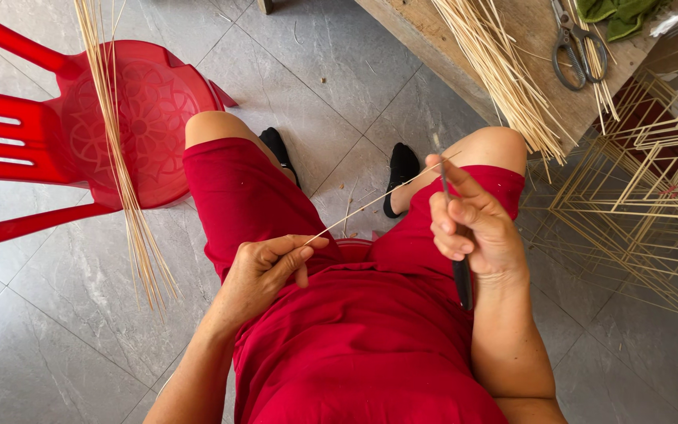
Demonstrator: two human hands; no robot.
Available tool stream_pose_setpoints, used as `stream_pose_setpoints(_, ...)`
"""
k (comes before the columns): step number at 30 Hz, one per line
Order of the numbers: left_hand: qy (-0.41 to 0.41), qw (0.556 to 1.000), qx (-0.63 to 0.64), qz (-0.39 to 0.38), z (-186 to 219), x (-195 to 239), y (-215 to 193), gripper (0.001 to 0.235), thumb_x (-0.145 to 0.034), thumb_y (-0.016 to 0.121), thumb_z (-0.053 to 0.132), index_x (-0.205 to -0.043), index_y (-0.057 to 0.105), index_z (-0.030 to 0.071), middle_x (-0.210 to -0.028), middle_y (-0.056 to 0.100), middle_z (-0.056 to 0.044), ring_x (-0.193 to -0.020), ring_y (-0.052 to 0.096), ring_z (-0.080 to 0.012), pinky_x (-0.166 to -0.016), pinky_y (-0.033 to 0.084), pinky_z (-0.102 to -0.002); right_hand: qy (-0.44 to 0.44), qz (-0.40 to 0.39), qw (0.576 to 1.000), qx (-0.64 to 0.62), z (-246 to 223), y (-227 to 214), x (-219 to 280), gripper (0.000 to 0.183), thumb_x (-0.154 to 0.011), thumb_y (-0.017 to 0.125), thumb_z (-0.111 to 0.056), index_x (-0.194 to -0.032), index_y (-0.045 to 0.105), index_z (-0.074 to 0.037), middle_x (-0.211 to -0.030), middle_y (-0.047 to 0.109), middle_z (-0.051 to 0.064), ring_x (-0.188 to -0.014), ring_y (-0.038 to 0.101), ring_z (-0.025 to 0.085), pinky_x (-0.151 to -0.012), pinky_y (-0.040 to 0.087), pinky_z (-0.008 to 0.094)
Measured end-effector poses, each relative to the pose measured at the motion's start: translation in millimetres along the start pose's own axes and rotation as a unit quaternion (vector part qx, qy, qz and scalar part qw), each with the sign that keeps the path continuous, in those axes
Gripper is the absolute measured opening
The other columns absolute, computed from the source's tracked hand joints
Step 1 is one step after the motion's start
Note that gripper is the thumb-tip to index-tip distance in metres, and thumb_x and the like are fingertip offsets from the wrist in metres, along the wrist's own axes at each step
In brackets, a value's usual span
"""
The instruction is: The person sits on a low red plastic chair and repeatedly picks up thin bamboo sticks from a wooden table. Using a small knife, they scrape and sharpen the sticks one at a time, then place the finished sticks on the chair. The process continues with multiple sticks throughout the episode.
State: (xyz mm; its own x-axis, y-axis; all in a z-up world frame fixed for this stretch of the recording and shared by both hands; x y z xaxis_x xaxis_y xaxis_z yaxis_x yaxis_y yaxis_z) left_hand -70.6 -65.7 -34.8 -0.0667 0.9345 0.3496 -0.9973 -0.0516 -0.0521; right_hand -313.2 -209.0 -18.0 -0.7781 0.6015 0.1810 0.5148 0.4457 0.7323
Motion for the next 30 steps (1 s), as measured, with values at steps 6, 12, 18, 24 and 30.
stream_pose_setpoints(6,0.003,1.0,-0.001,0.001,-13,3,-6,0.028,-0.101,0.062,0.019,-0.119,0.078,0.005,-0.058,0.061,0.002,-0.053,0.045,-0.0024,-0.05,0.038,-0.021,-0.072,0.011,0.997,0.0,-24,-22,7,0.059,-0.107,0.062,-0.016,-0.162,0.041,-0.014,-0.083,0.056,0.003,-0.051,0.039,0.005,-0.044,0.038,0.02)
stream_pose_setpoints(12,-0.045,0.998,0.039,0.016,-12,-1,-5,0.029,-0.1,0.061,0.019,-0.121,0.076,0.005,-0.058,0.061,0.002,-0.048,0.038,-0.0024,-0.044,0.032,-0.022,-0.06,-0.012,0.998,0.027,-19,-1,12,0.057,-0.11,0.062,-0.016,-0.161,0.037,-0.017,-0.082,0.059,0.006,-0.052,0.043,0.008,-0.044,0.04,0.022)
stream_pose_setpoints(18,0.006,0.999,-0.038,0.003,13,-14,16,0.028,-0.102,0.06,0.021,-0.12,0.077,0.008,-0.059,0.066,0.0,-0.051,0.046,-0.0028,-0.046,0.038,-0.023,0.12,-0.058,0.981,0.138,55,46,-8,0.072,-0.101,0.062,-0.013,-0.164,0.026,-0.01,-0.075,0.06,0.005,-0.053,0.047,0.006,-0.046,0.041,0.019)
stream_pose_setpoints(24,0.055,0.995,-0.078,0.018,26,-17,19,0.026,-0.099,0.062,0.021,-0.117,0.074,0.007,-0.065,0.071,0.0,-0.054,0.057,-0.0029,-0.048,0.045,-0.023,0.162,-0.055,0.977,0.13,74,52,-17,0.062,-0.102,0.061,-0.013,-0.16,0.038,-0.006,-0.075,0.06,0.004,-0.052,0.047,0.006,-0.047,0.042,0.02)
stream_pose_setpoints(30,0.061,0.996,-0.047,0.034,19,-11,12,0.023,-0.101,0.062,0.017,-0.115,0.077,0.007,-0.061,0.066,-0.002,-0.055,0.053,-0.0036,-0.049,0.04,-0.023,0.108,-0.021,0.992,0.068,47,27,-12,0.06,-0.102,0.061,-0.01,-0.159,0.04,-0.006,-0.076,0.057,0.002,-0.051,0.043,0.005,-0.045,0.04,0.021)
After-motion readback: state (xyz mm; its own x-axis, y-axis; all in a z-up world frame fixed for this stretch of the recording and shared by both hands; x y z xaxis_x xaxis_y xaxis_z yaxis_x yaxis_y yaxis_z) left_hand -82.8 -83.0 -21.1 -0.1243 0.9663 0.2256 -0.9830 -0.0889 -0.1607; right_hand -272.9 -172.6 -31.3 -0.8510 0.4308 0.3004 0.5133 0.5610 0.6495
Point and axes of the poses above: each hand's wrist, its own x-axis away from the middle knuckle, its own y-axis out of the palm, z = x × y, the point moved 7 cm from there along -x, towards the middle knuckle
